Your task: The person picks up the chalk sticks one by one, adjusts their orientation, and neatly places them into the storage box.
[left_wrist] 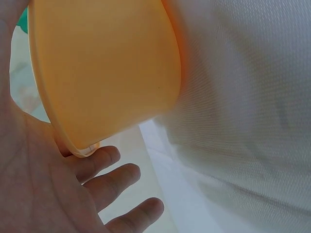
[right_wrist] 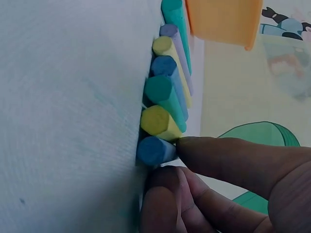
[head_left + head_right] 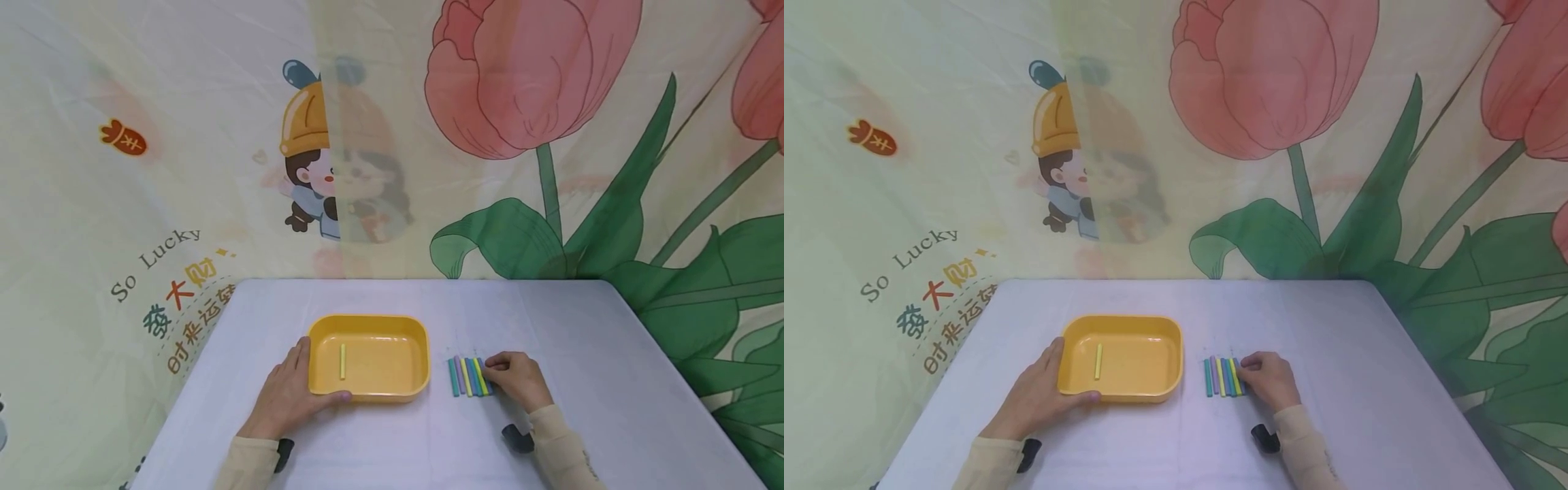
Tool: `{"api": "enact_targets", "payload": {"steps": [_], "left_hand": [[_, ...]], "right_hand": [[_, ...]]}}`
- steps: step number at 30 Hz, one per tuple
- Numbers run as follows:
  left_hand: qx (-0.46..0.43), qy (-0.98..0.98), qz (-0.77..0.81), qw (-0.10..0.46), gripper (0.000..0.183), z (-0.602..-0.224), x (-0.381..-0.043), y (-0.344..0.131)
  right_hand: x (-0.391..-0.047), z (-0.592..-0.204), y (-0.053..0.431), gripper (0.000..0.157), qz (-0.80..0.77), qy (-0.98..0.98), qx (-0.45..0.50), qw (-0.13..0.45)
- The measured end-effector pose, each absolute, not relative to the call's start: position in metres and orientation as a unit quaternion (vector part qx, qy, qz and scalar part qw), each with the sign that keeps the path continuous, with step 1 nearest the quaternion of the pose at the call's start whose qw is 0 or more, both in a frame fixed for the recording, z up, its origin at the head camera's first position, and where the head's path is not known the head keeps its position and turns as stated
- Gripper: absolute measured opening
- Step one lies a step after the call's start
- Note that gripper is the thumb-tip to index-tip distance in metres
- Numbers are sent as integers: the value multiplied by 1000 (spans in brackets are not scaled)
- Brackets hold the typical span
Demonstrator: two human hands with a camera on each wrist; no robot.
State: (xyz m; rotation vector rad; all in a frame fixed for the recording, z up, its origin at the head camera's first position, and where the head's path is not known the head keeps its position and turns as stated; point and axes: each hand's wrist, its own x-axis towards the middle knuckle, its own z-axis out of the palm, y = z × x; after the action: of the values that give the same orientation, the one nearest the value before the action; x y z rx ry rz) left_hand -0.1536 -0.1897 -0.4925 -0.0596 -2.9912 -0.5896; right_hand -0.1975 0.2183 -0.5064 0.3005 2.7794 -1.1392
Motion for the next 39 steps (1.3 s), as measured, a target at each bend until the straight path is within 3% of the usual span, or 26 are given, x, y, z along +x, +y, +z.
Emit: {"api": "enact_targets", "payload": {"steps": [15, 39], "left_hand": [[-28, -979, -196, 55, 135, -493, -154, -192], [-21, -979, -197, 51, 135, -496, -155, -191]], "right_hand": [[-203, -511, 209, 19, -335, 936, 104, 34], [-207, -500, 207, 20, -321, 942, 90, 46]]}}
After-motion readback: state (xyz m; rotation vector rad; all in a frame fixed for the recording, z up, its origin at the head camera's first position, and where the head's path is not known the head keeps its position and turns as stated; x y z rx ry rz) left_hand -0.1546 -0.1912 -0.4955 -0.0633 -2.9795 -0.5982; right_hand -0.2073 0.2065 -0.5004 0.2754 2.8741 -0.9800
